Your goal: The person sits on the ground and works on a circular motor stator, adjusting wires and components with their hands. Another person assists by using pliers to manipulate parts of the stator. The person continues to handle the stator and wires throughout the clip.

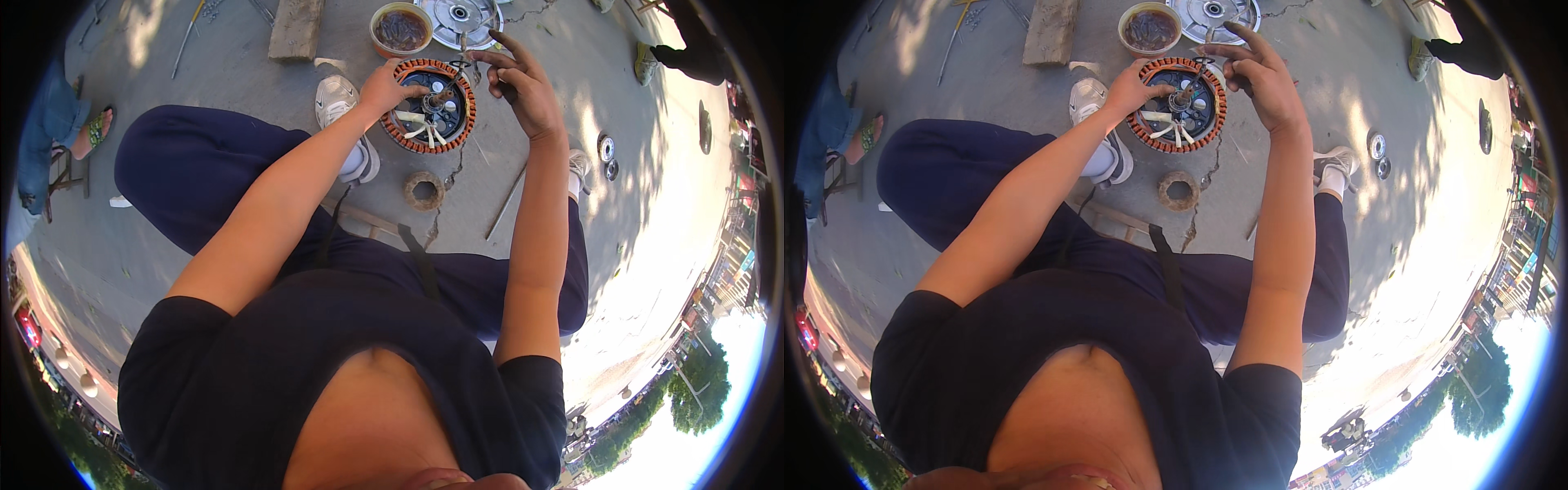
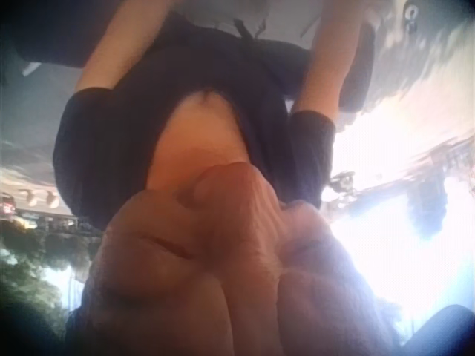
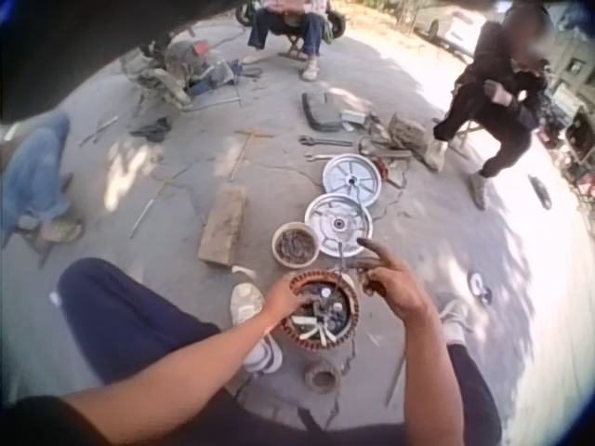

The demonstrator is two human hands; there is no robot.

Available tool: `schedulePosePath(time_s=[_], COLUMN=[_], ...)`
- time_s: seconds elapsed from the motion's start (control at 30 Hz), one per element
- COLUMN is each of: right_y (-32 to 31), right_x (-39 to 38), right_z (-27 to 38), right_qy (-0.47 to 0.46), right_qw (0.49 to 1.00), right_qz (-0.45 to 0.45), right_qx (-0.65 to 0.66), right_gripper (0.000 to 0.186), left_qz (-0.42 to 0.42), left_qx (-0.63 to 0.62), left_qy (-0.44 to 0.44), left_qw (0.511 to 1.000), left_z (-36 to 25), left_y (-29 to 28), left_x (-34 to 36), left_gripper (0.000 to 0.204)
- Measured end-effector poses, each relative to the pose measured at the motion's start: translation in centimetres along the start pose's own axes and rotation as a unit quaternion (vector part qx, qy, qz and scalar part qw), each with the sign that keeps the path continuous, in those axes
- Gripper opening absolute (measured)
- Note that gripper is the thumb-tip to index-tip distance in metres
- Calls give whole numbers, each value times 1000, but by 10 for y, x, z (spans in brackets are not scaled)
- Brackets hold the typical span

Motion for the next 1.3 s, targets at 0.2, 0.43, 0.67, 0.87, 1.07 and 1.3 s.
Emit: schedulePosePath(time_s=[0.2, 0.43, 0.67, 0.87, 1.07, 1.3], right_y=[-70, -29, -9, -1, 5, 11], right_x=[-71, -72, -71, -73, -77, -87], right_z=[-116, -177, -197, -202, -190, -158], right_qy=[111, 139, 129, 98, 43, -118], right_qw=[956, 941, 917, 923, 950, 908], right_qz=[-206, -263, -295, -295, -288, -320], right_qx=[178, 163, 236, 228, 112, -244], right_gripper=[62, 64, 67, 67, 62, 58], left_qz=[70, 115, 109, 118, 110, 114], left_qx=[17, 57, 32, 31, 42, 37], left_qy=[60, 116, 149, 150, 156, 148], left_qw=[996, 985, 982, 981, 981, 982], left_z=[-4, -4, -7, 0, -6, -10], left_y=[26, 33, 35, 39, 36, 34], left_x=[14, 31, 29, 30, 28, 27], left_gripper=[98, 98, 102, 107, 101, 100])
Point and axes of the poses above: each hand's wrist, its own x-axis towards the middle knuckle, its own y-axis out of the palm, z = x × y, the point moved 8 cm from there along x, towards the middle knuckle, and after that the axes turned 15 degrees about -z, right-handed, at the moved point
